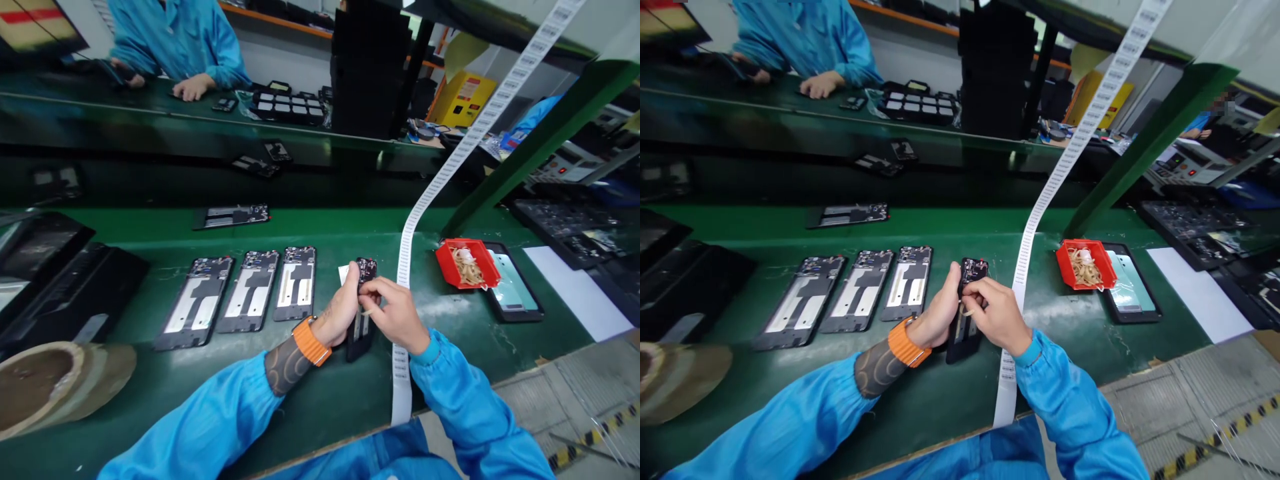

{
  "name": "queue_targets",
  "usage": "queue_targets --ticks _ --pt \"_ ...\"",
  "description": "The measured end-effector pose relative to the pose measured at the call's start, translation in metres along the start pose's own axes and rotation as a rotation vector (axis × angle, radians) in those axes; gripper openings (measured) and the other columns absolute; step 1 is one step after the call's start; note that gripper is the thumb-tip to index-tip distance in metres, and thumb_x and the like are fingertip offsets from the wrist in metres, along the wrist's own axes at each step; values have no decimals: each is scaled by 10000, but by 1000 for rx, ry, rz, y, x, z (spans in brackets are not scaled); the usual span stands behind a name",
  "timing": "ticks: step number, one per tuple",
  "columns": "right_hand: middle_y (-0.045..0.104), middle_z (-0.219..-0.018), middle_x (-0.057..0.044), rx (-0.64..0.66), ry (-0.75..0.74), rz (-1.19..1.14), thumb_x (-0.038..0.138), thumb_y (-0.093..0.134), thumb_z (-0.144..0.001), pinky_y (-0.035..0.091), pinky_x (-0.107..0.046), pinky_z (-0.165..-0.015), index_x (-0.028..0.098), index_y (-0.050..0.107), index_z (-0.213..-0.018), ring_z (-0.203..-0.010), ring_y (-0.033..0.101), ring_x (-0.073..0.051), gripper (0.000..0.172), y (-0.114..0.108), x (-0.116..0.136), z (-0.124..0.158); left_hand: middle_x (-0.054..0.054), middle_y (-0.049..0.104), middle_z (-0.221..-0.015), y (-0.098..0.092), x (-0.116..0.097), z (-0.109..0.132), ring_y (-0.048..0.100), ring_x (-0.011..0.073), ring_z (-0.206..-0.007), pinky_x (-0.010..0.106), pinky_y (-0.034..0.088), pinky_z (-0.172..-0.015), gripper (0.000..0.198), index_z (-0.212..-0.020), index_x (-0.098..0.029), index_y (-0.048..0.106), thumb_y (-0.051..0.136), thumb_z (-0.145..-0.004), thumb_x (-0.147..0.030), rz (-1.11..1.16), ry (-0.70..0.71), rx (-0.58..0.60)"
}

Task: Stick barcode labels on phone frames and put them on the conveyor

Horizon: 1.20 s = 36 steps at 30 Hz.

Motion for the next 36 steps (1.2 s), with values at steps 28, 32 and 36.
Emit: queue_targets --ticks 28,32,36 --pt "656 -964 -120 -500 183 782 306 504 -926 485 -417 -809 167 613 -1154 -865 603 -258 289 -152 -90 65 124 677 -679 28 35 -31 656 244 -529 368 542 -505 830 -1009 -141 620 245 -807 -854 -40 -629 482" --pt "669 -1050 -117 -164 57 532 268 558 -925 514 -409 -867 198 638 -1076 -984 618 -253 184 -73 -63 82 99 655 -647 27 30 -32 647 218 -532 353 552 -517 766 -940 -143 623 244 -857 -803 -9 -571 459" --pt "677 -1153 -119 38 64 501 247 547 -942 494 -468 -922 205 660 -1118 -1063 601 -277 214 -35 -67 84 120 668 -659 24 28 -35 651 224 -538 373 562 -544 813 -921 -132 637 196 -854 -811 -6 -556 435"
Point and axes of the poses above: each hand's wrist, its own z-axis away from the middle knuckle, its own y-axis out of the palm, x = y × z, the point moved 4 cm from there along -z, towards the middle knuckle
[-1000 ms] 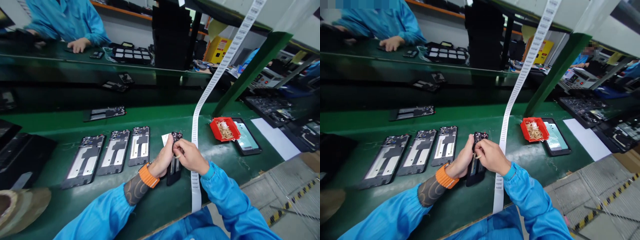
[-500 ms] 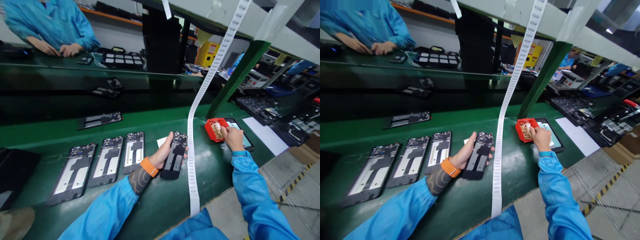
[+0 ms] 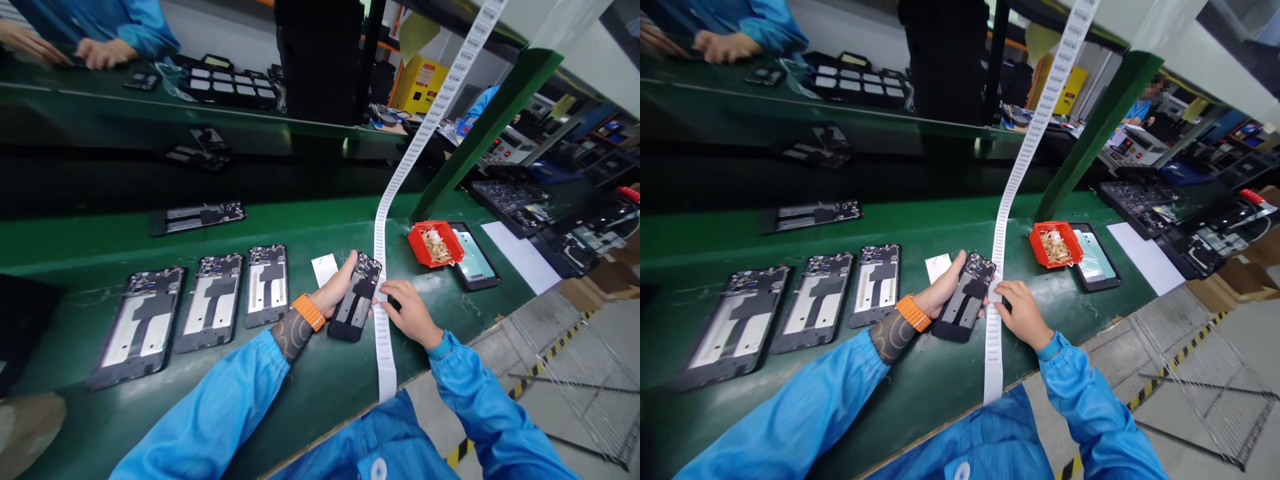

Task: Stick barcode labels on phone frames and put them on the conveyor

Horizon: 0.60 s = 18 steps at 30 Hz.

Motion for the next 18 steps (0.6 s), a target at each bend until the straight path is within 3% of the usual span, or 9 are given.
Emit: queue_targets --ticks 5,9,18 --pt "628 -1327 -102 120 -47 70 232 556 -943 452 -512 -993 228 620 -1268 -1220 535 -302 332 2 -7 3 123 693 -698 -4 1 4 656 213 -532 349 562 -555 803 -1048 -110 660 266 -868 -786 -4 56 -5" --pt "610 -1367 -89 106 -38 77 224 545 -946 430 -524 -1037 243 586 -1316 -1262 511 -294 373 3 -13 0 146 702 -711 -3 5 7 657 222 -519 345 554 -538 849 -1101 -88 659 226 -875 -782 -22 34 8" --pt "618 -1338 -132 23 -41 -17 167 512 -923 447 -506 -1052 187 615 -1119 -1273 511 -267 223 9 -21 -13 122 702 -708 -1 3 5 655 220 -503 359 558 -546 855 -1206 -120 607 179 -878 -782 -18 62 -26"
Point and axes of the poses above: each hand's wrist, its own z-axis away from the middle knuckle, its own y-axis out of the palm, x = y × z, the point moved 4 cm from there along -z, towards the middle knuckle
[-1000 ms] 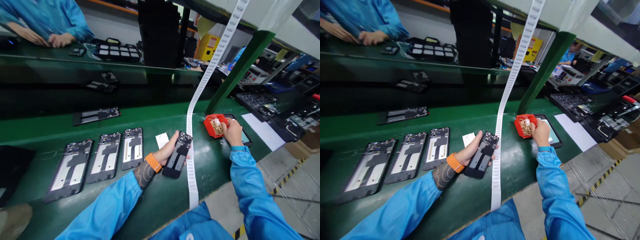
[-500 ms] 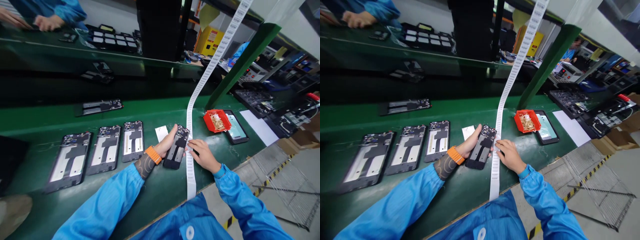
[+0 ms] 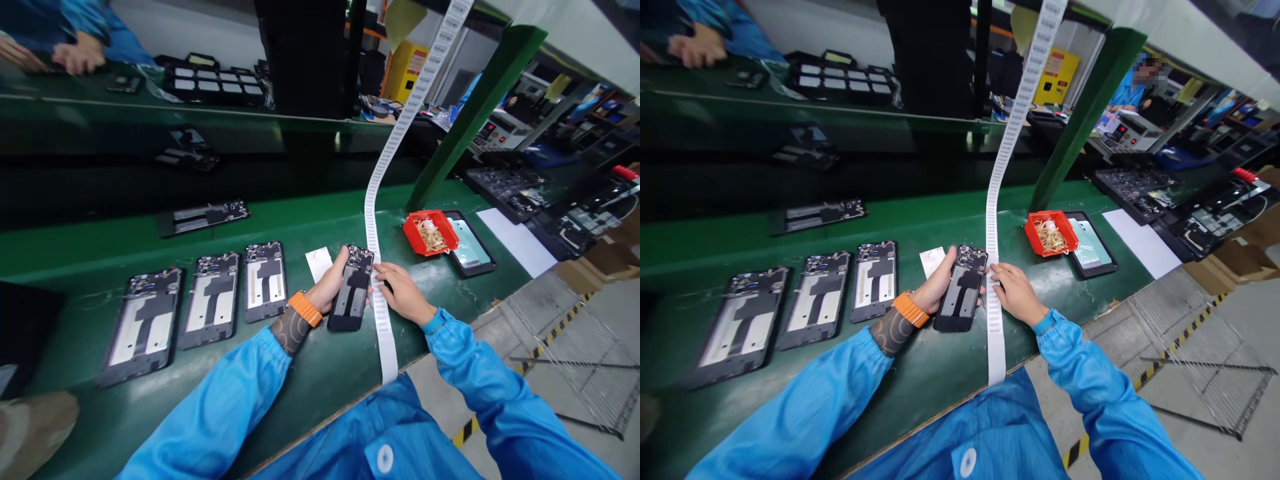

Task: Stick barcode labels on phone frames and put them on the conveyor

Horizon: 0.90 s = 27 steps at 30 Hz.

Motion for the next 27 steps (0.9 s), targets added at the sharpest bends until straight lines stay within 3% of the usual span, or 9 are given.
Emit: queue_targets --ticks 9,21,27 --pt "647 -1284 -123 -28 -5 34 168 505 -930 444 -497 -1075 191 602 -1213 -1253 550 -266 300 0 2 1 134 709 -735 0 3 -5 662 230 -510 357 550 -519 859 -1184 -116 620 203 -864 -796 -30 -16 28" --pt "694 -1176 -117 -83 -64 104 145 500 -925 489 -476 -992 192 625 -1071 -1186 590 -267 198 2 7 4 98 670 -644 6 2 -2 644 215 -496 341 548 -501 772 -1065 -115 641 249 -892 -758 -63 5 -20" --pt "682 -1164 -114 -99 -35 51 128 492 -903 496 -470 -972 211 596 -972 -1176 590 -272 149 0 9 5 91 681 -655 4 3 -5 645 212 -487 337 554 -510 727 -1100 -134 636 315 -887 -750 -103 55 -16"
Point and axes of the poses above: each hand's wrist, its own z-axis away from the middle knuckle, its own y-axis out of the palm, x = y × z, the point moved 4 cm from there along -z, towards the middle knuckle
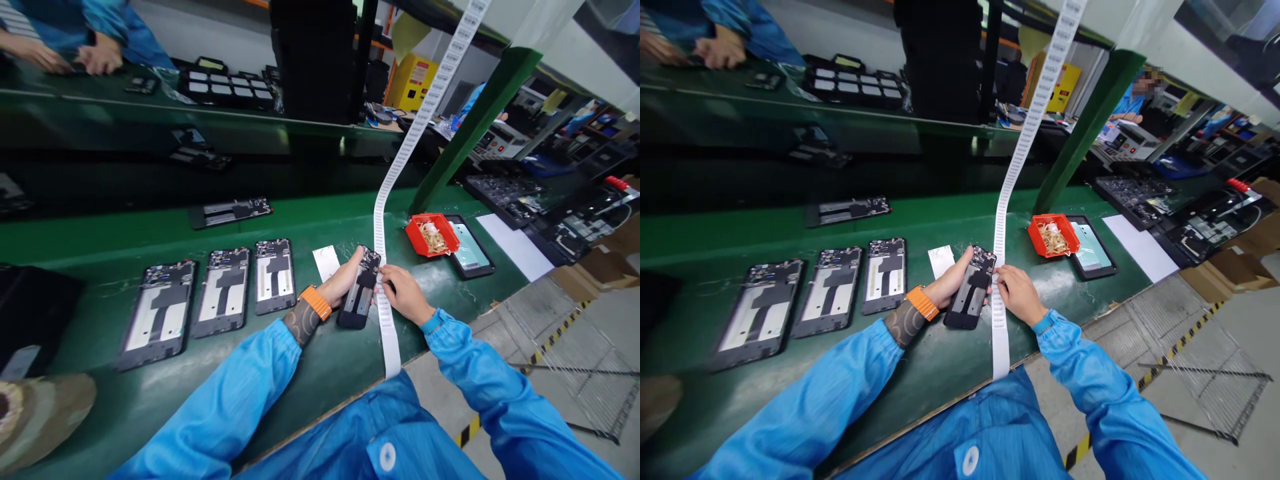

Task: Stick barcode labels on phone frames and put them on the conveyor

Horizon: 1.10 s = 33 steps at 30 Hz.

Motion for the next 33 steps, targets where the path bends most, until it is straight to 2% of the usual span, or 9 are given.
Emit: queue_targets --ticks 4,9,16,22,33 --pt "648 -1146 -132 -29 109 -43 156 525 -877 494 -474 -965 196 583 -1142 -1115 582 -279 274 -3 -3 -3 110 695 -678 -3 2 -3 660 232 -510 374 570 -536 746 -1123 -136 628 315 -874 -765 1 7 13" --pt "650 -1026 -103 -27 151 -52 155 535 -878 499 -466 -922 214 653 -1035 -1028 577 -279 205 -3 -4 -8 108 691 -662 -2 0 0 653 232 -498 367 562 -516 744 -1101 -139 624 343 -852 -782 19 -9 -5" --pt "689 -1038 -107 -38 52 72 134 481 -928 516 -449 -955 212 680 -1035 -1095 609 -269 240 0 4 -5 82 669 -626 1 -2 3 627 205 -480 357 561 -526 760 -1095 -136 640 263 -887 -762 45 -26 -4" --pt "736 -1082 -87 -14 -8 120 118 485 -926 518 -462 -1003 218 694 -1085 -1184 625 -273 281 4 3 2 96 687 -665 0 -2 1 610 190 -473 339 548 -512 779 -1068 -131 667 270 -878 -774 37 1 -8" --pt "728 -1170 -112 34 -115 150 163 506 -942 503 -490 -1027 201 705 -1093 -1205 627 -268 253 0 -2 6 95 692 -673 -1 -1 0 640 215 -488 353 551 -493 748 -1028 -137 667 305 -872 -773 41 -23 -10"
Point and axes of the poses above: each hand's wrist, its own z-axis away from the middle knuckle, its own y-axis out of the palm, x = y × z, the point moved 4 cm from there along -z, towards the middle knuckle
